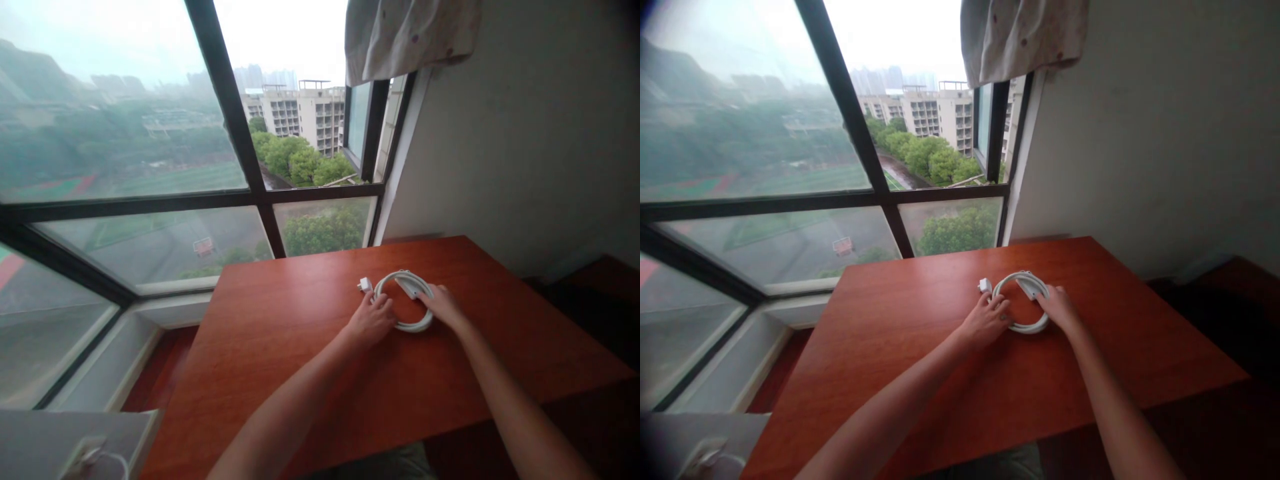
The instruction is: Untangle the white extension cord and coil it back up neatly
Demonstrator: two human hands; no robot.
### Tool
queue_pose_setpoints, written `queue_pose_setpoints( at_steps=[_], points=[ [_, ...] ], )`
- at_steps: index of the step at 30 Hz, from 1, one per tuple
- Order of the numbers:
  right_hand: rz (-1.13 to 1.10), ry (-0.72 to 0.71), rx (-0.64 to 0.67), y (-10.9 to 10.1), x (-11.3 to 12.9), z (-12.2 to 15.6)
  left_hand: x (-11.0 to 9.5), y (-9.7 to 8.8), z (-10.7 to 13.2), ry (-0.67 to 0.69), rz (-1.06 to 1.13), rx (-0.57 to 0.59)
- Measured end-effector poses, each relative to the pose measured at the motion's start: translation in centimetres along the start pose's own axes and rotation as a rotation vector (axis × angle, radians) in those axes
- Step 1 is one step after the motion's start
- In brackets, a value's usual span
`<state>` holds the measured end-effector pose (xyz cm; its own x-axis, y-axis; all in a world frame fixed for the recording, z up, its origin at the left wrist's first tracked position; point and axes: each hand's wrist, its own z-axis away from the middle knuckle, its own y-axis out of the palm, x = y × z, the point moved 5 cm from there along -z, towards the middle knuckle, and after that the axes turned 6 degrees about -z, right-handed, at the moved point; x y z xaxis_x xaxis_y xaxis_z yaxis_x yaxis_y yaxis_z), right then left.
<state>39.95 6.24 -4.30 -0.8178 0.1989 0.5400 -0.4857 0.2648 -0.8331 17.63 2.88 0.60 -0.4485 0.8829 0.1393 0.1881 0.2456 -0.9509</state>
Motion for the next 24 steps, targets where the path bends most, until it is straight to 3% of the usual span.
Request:
queue_pose_setpoints(
  at_steps=[5, 10, 14, 18, 21, 24],
  points=[
    [-0.032, -0.023, -0.118, 0.1, -0.7, 0.6, 0.4, 0.6, 1.6, -0.28, 0.008, -0.013],
    [-0.115, -0.082, -0.218, 1.2, -0.5, 1.4, 1.3, 1.6, 3.4, -0.608, 0.209, -0.035],
    [-0.098, -0.12, -0.206, 2.2, 0.0, 1.1, 1.3, 2.4, 2.5, -0.645, 0.272, 0.0],
    [-0.009, -0.146, -0.168, 1.6, 1.1, 1.0, 1.6, 1.8, 2.3, -0.652, 0.253, -0.003],
    [0.061, -0.2, -0.233, 0.3, 3.7, 2.1, 2.2, 0.7, 3.9, -0.663, 0.29, -0.024],
    [-0.043, -0.297, -0.326, 0.2, 8.1, 4.7, 2.9, -0.5, 7.1, -0.707, 0.418, -0.074]
  ],
)
